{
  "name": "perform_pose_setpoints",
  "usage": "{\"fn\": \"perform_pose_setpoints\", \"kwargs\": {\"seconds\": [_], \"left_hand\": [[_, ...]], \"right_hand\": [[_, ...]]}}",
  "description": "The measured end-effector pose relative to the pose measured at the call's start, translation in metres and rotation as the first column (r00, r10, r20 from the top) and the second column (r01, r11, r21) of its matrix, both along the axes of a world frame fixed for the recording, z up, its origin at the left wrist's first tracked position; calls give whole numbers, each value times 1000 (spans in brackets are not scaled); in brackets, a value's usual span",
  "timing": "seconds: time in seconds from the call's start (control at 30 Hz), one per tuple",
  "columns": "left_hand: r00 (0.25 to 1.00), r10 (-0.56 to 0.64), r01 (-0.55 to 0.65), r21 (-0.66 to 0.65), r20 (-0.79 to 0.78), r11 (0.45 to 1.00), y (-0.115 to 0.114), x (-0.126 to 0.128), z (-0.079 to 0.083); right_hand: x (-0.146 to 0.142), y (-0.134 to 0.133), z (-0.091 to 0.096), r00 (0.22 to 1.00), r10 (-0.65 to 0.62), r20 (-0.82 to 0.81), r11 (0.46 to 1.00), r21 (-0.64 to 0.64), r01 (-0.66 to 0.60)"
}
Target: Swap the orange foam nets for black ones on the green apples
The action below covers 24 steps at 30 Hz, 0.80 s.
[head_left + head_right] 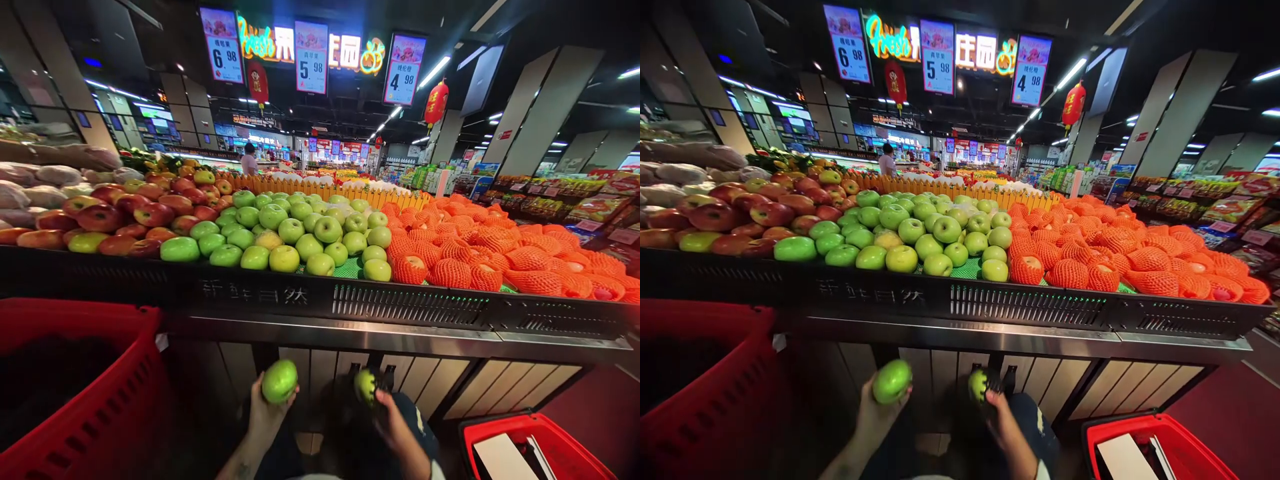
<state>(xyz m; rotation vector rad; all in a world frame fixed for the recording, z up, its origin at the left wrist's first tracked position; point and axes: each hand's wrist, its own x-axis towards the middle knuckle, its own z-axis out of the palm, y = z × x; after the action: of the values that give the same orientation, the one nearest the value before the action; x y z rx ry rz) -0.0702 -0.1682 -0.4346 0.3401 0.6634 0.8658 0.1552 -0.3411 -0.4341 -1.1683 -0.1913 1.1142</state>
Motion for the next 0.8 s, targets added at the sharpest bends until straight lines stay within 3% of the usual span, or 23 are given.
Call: {"fn": "perform_pose_setpoints", "kwargs": {"seconds": [0.1, 0.17, 0.27, 0.33, 0.43, 0.53, 0.67, 0.8], "left_hand": [[989, -95, 118, -211, 115, 970, -18, -16, -64], [985, -79, 123, -307, 152, 944, -24, -17, -94], [972, -115, 176, -304, 206, 936, -24, -13, -115], [958, -167, 230, -275, 232, 934, -22, -11, -117], [949, -211, 275, -284, 236, 919, -23, -11, -116], [950, -219, 277, -281, 221, 919, -26, -11, -115], [956, -206, 261, -285, 209, 922, -26, -11, -116], [957, -195, 254, -292, 217, 922, -23, -10, -117]], "right_hand": [[31, 21, 84, 949, -40, 313, 977, 213, -29], [44, 42, 142, 814, -117, 568, 949, 305, -77], [50, 75, 211, 437, -357, 826, 921, 389, 18], [49, 96, 240, 228, -393, 891, 919, 389, 68], [48, 128, 260, 13, -343, 939, 924, 335, 183], [47, 159, 264, -129, -210, 969, 926, 239, 291], [43, 187, 258, -249, -82, 965, 933, 163, 322], [40, 192, 253, -309, 99, 946, 925, 27, 378]]}}
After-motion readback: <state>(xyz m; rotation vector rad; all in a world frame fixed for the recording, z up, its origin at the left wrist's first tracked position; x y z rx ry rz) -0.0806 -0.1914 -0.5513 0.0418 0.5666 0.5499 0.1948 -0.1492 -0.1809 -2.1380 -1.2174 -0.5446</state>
